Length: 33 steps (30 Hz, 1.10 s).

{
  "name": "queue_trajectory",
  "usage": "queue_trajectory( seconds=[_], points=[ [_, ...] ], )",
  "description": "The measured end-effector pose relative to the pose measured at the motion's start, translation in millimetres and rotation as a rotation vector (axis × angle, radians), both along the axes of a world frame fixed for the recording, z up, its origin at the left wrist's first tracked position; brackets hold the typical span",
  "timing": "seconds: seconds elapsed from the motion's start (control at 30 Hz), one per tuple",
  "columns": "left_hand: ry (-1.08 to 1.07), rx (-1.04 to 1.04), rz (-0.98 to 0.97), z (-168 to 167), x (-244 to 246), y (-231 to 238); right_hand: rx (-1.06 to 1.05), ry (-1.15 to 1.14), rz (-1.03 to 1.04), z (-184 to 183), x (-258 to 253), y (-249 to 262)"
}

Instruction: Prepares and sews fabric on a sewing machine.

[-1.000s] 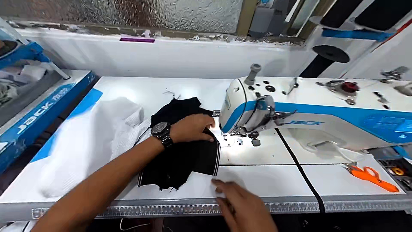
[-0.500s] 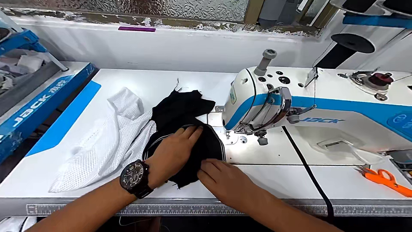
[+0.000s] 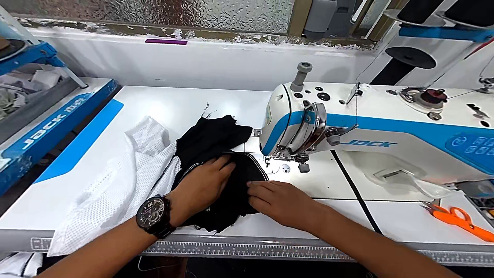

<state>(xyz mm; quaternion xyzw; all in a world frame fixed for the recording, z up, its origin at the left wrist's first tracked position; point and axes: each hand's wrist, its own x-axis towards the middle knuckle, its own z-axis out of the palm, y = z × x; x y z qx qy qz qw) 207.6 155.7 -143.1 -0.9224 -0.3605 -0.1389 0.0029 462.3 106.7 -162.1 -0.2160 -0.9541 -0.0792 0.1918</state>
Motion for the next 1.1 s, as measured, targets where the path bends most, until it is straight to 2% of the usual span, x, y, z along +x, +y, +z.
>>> queue_trajectory(
  seconds=[0.13,0.27,0.33,0.43,0.5,0.57,0.63,0.77,0.87,0.97,1.1],
  points=[
    [0.087,-0.035,0.099,6,14,-5,-0.134,-0.001,0.064,3,-1,-8],
    [0.159,-0.142,0.12,8,51,14,-0.241,0.034,0.006,2,18,-10],
    [0.09,-0.113,0.02,6,67,38,-0.216,0.05,-0.067,1,36,-5],
    [-0.14,-0.072,-0.196,11,81,63,-0.064,-0.014,-0.154,0,60,4],
    [-0.2,-0.027,-0.24,15,77,57,0.019,-0.089,-0.134,3,67,3],
    [-0.188,0.04,-0.192,3,66,45,0.065,-0.118,-0.063,4,65,2],
    [-0.19,0.051,-0.162,-10,57,37,0.023,-0.121,-0.004,5,64,6],
    [-0.191,0.145,-0.189,-14,53,30,-0.074,-0.094,0.011,-1,68,9],
    [-0.125,0.17,-0.094,-13,59,25,-0.079,-0.089,-0.011,-3,69,7],
    [-0.07,0.136,-0.045,-11,59,28,-0.088,-0.085,-0.025,-3,70,4],
    [-0.072,0.041,-0.15,-9,53,46,-0.021,-0.124,-0.05,-3,69,-3]
  ],
)
